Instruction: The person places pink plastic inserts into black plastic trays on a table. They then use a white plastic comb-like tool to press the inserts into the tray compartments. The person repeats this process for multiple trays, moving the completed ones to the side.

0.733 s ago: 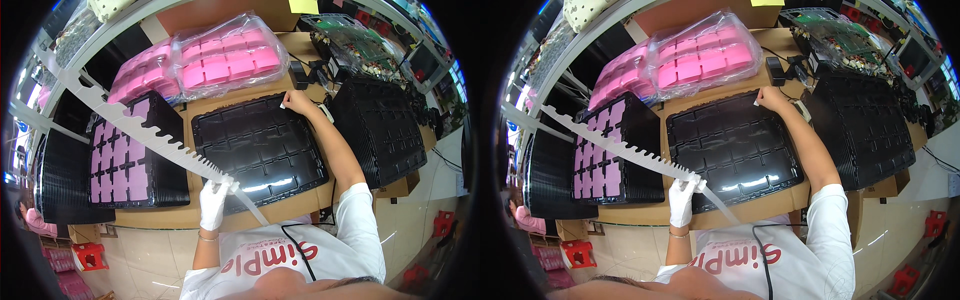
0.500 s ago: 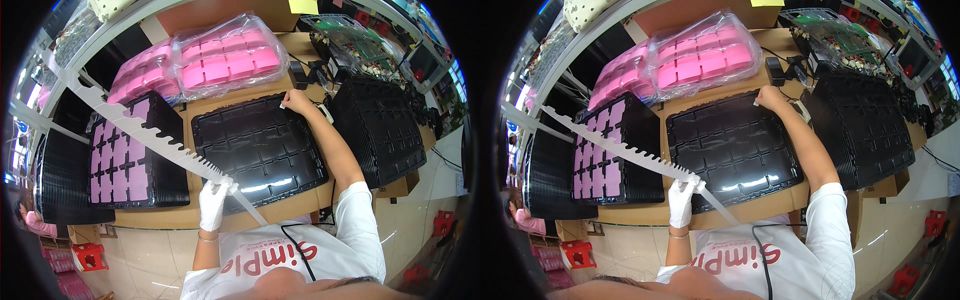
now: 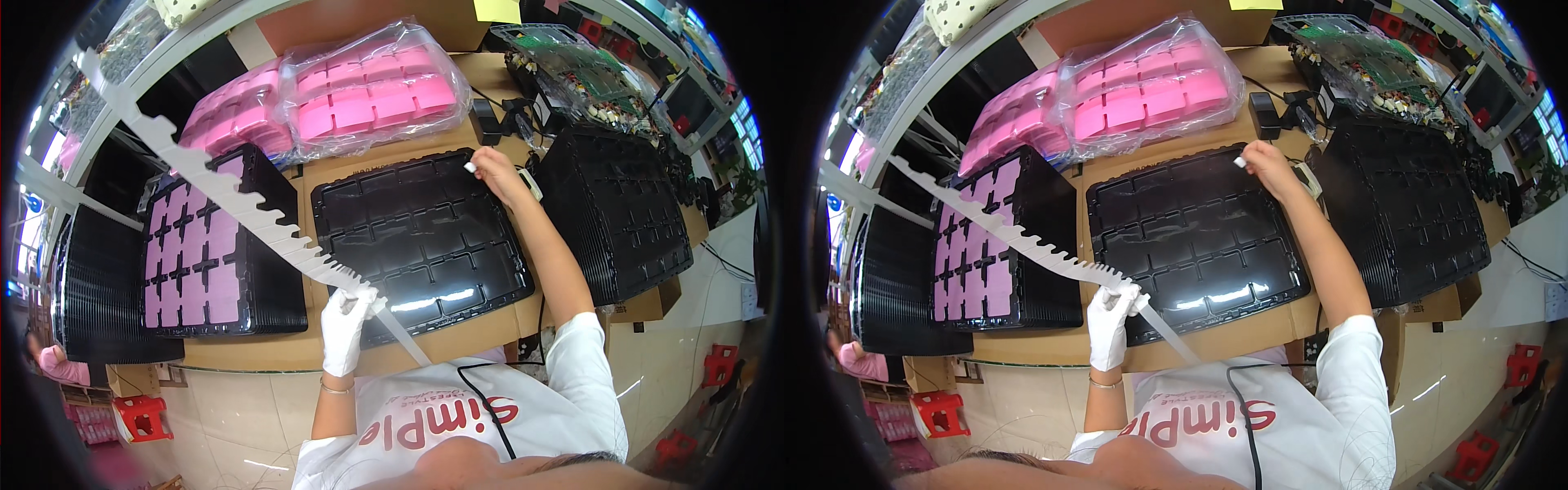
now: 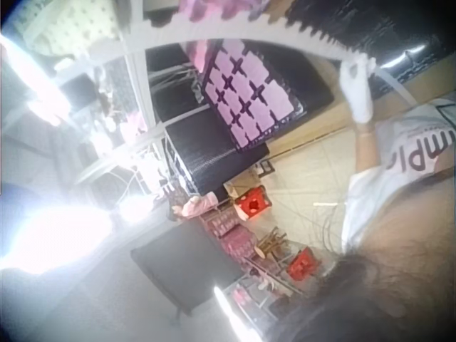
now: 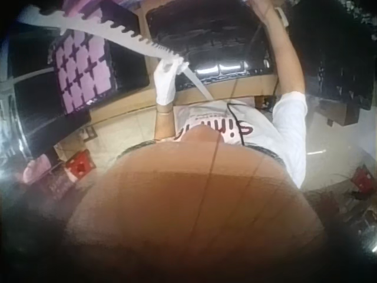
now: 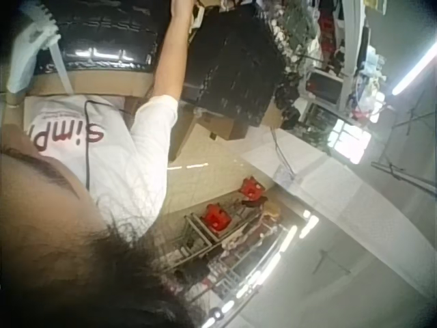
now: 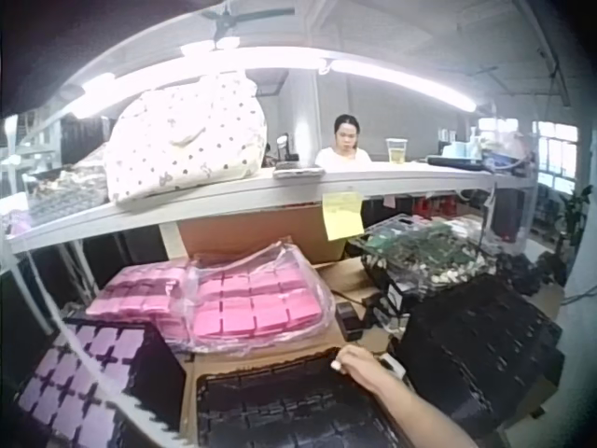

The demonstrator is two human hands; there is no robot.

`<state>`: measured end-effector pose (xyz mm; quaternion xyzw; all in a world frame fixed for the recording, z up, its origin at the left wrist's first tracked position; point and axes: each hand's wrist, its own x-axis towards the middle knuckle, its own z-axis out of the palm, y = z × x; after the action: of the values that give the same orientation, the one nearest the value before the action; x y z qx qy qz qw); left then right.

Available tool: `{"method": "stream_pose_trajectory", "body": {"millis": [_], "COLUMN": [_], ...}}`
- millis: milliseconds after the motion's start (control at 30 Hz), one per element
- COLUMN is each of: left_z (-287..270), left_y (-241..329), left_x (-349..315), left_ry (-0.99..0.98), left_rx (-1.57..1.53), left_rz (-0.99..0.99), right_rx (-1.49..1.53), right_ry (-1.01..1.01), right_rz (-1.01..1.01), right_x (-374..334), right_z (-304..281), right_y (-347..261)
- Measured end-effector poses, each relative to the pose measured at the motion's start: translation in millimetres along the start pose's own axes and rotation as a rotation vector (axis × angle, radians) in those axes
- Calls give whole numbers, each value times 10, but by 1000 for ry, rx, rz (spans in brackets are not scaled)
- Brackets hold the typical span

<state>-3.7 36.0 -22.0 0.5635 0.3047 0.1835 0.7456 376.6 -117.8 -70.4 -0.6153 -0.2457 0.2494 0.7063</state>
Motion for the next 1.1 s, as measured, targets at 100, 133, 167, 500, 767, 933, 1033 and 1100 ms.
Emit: {"method": "stream_pose_trajectory", "body": {"millis": [100, 133, 167, 500, 767, 933, 1033, 1100], "left_z": [-95, -85, -79, -103, -676, -771, -722, -765], "left_y": [-2, 3, 1, 51, -207, -347, -298, -314], "left_x": [-83, -115, -140, -372, -518, -562, -572, -561], "left_ry": [29, 38, 51, 81, 205, 141, 169, 121], "left_rx": [-33, -50, -66, -91, 188, 298, 229, 260], "left_rz": [7, 1, -7, -19, 47, 7, 4, -36], "right_rx": [633, 629, 635, -247, -441, -688, -810, -861], "right_ry": [-74, -133, -145, -197, -416, -686, -742, -760], "right_rz": [144, 212, 279, -51, -185, -208, -232, -206], "right_x": [-468, -634, -832, -2076, -1924, -1544, -1498, -1489], "right_z": [365, 522, 757, 2106, 2208, 2333, 2396, 2427], "right_y": [-171, -195, -239, -237, -309, 27, 36, 23]}}
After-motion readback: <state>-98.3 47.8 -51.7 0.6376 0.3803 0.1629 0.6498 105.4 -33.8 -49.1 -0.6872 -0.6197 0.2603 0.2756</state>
